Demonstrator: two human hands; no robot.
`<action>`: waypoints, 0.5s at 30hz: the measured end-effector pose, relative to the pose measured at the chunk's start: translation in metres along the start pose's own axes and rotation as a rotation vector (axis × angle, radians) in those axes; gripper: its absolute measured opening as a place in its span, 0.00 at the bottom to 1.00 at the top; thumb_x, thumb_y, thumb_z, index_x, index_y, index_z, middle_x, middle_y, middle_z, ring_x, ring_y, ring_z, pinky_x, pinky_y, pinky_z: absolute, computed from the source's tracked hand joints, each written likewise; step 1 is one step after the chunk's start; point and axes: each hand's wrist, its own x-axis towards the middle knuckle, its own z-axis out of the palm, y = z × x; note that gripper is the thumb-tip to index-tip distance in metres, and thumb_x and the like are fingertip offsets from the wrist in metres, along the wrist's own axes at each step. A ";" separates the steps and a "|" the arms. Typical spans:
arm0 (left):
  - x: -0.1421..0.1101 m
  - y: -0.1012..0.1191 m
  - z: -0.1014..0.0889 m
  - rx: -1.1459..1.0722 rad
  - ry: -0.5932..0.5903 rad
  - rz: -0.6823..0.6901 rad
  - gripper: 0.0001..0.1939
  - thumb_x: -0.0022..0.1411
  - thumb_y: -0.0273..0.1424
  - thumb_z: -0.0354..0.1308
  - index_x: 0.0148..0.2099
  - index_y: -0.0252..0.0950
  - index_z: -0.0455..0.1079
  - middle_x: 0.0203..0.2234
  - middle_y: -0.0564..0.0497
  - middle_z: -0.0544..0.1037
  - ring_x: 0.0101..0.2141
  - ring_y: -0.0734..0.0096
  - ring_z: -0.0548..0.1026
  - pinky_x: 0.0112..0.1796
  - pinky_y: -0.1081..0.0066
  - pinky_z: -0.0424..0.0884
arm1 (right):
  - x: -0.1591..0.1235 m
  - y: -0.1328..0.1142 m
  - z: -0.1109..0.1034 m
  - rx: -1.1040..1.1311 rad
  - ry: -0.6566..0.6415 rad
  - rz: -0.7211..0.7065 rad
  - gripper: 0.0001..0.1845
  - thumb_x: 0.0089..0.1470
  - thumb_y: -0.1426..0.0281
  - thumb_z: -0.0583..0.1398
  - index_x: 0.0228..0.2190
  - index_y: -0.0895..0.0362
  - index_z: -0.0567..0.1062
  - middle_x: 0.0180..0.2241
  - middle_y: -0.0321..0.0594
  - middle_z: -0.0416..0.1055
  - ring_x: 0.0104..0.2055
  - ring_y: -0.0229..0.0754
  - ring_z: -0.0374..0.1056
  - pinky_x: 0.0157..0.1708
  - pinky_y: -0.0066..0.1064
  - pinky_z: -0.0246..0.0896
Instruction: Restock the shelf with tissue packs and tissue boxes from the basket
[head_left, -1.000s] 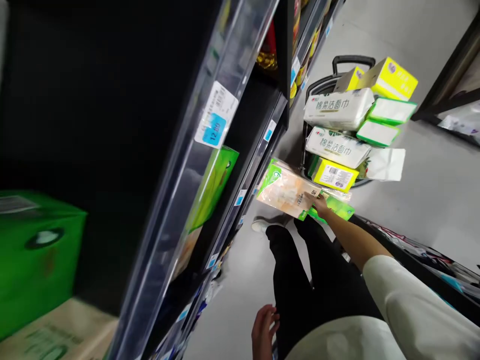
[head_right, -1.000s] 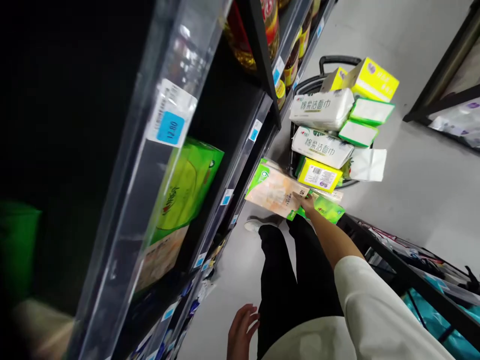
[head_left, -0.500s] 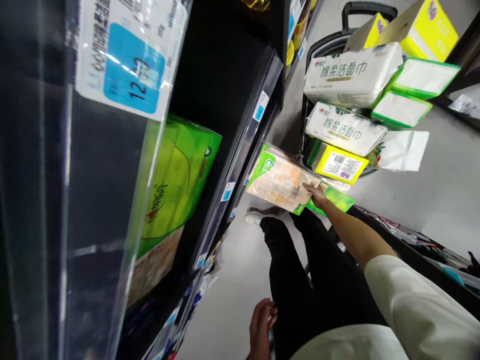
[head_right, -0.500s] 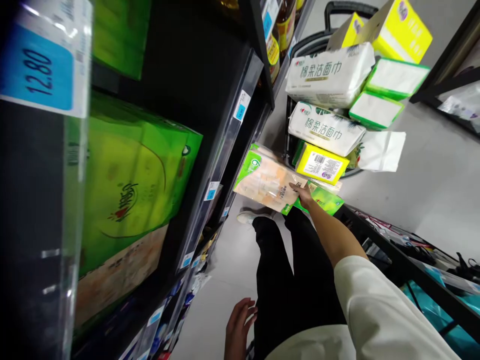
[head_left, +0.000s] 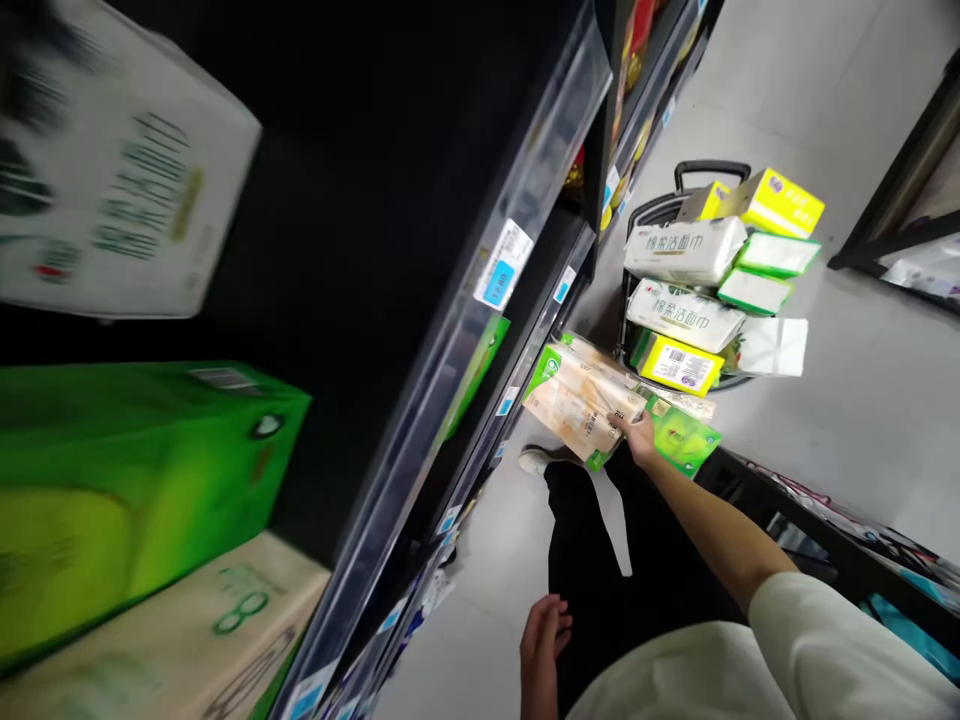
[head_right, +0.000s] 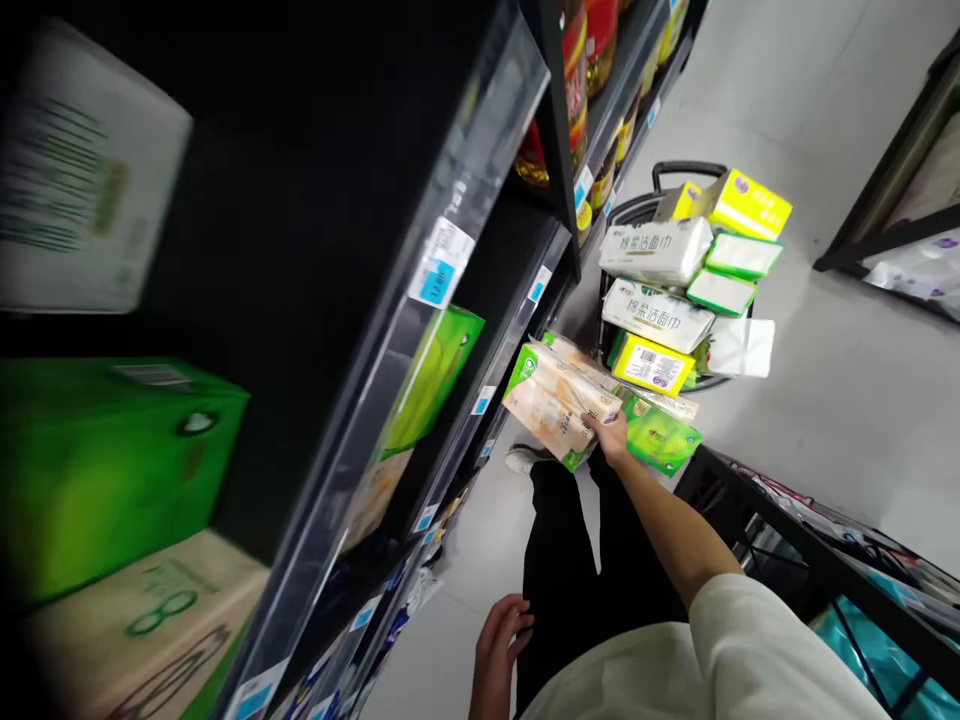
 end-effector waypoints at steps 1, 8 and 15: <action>-0.001 -0.001 -0.001 0.000 -0.011 0.012 0.32 0.41 0.54 0.75 0.42 0.36 0.79 0.38 0.43 0.82 0.37 0.58 0.81 0.39 0.64 0.77 | -0.007 -0.005 0.000 -0.029 0.014 -0.016 0.41 0.33 0.57 0.77 0.47 0.56 0.69 0.54 0.52 0.76 0.52 0.53 0.74 0.54 0.42 0.71; -0.021 0.008 0.006 -0.027 -0.068 0.131 0.33 0.44 0.58 0.71 0.42 0.36 0.78 0.40 0.42 0.82 0.38 0.58 0.79 0.40 0.63 0.75 | -0.074 -0.070 -0.036 -0.290 0.054 -0.194 0.39 0.30 0.52 0.75 0.42 0.55 0.71 0.48 0.54 0.77 0.49 0.59 0.74 0.50 0.47 0.70; -0.073 0.086 0.033 -0.020 -0.143 0.606 0.22 0.55 0.50 0.67 0.41 0.37 0.79 0.39 0.41 0.81 0.42 0.53 0.78 0.46 0.61 0.73 | -0.150 -0.157 -0.114 -0.631 -0.089 -0.729 0.37 0.37 0.51 0.70 0.48 0.55 0.74 0.46 0.52 0.79 0.47 0.63 0.75 0.46 0.51 0.70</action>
